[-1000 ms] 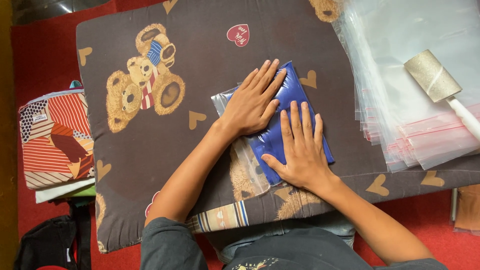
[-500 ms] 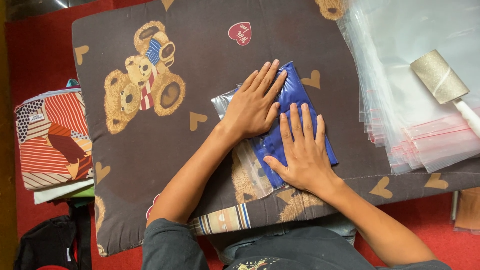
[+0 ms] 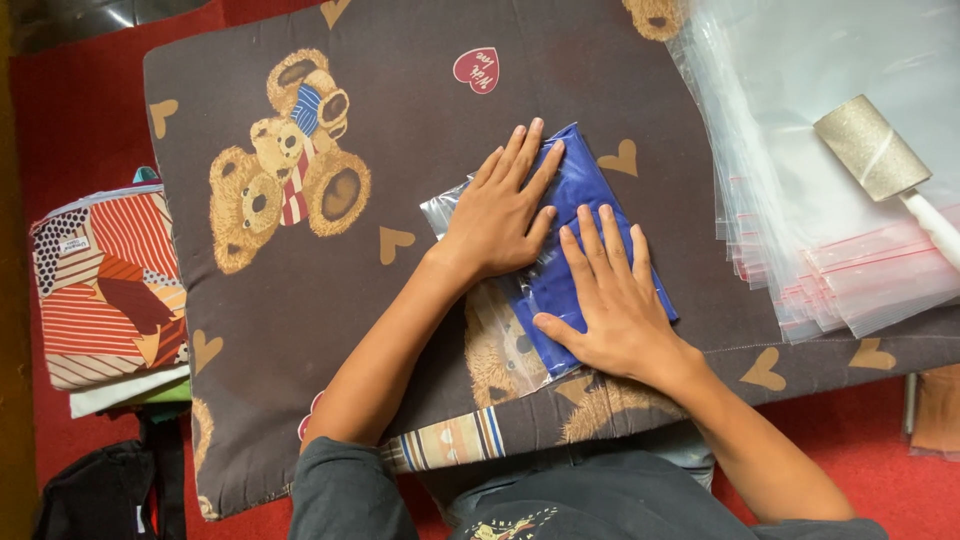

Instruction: Lint rolling a piece of blue fabric to remove debris and then packing it into a clear plastic zip-lock bag.

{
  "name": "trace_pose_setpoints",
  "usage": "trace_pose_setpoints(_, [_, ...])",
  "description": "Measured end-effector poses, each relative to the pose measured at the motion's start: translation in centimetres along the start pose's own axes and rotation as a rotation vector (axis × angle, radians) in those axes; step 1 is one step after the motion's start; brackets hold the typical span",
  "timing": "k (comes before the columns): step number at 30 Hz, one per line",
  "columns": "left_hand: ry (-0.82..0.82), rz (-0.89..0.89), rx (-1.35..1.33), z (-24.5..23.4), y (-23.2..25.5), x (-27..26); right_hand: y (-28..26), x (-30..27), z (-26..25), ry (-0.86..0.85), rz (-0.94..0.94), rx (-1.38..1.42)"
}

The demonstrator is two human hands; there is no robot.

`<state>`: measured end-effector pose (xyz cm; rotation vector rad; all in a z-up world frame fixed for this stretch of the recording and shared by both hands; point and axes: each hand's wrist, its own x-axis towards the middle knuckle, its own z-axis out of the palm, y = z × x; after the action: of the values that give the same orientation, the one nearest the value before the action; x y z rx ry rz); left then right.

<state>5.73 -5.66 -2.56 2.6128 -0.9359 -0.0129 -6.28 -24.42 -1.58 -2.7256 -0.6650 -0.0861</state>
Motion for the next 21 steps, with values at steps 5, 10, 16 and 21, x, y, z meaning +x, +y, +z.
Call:
trace_pose_setpoints(5, [0.081, 0.055, -0.065, -0.8, -0.3, 0.6, 2.4, 0.3, -1.3, 0.004, 0.054, 0.344])
trace_pose_setpoints(10, [0.213, 0.189, -0.058, 1.5, -0.5, 1.1, 1.6, 1.3, -0.4, 0.102, 0.012, 0.074])
trace_pose_setpoints(16, [0.111, 0.145, 0.063, 1.3, -0.6, 0.7, 1.0, 1.5, 0.1, 0.101, -0.02, -0.099])
trace_pose_setpoints(21, [0.118, 0.122, 0.095, 1.6, -0.3, 0.4, 1.1, 1.4, 0.8, 0.111, -0.028, -0.166])
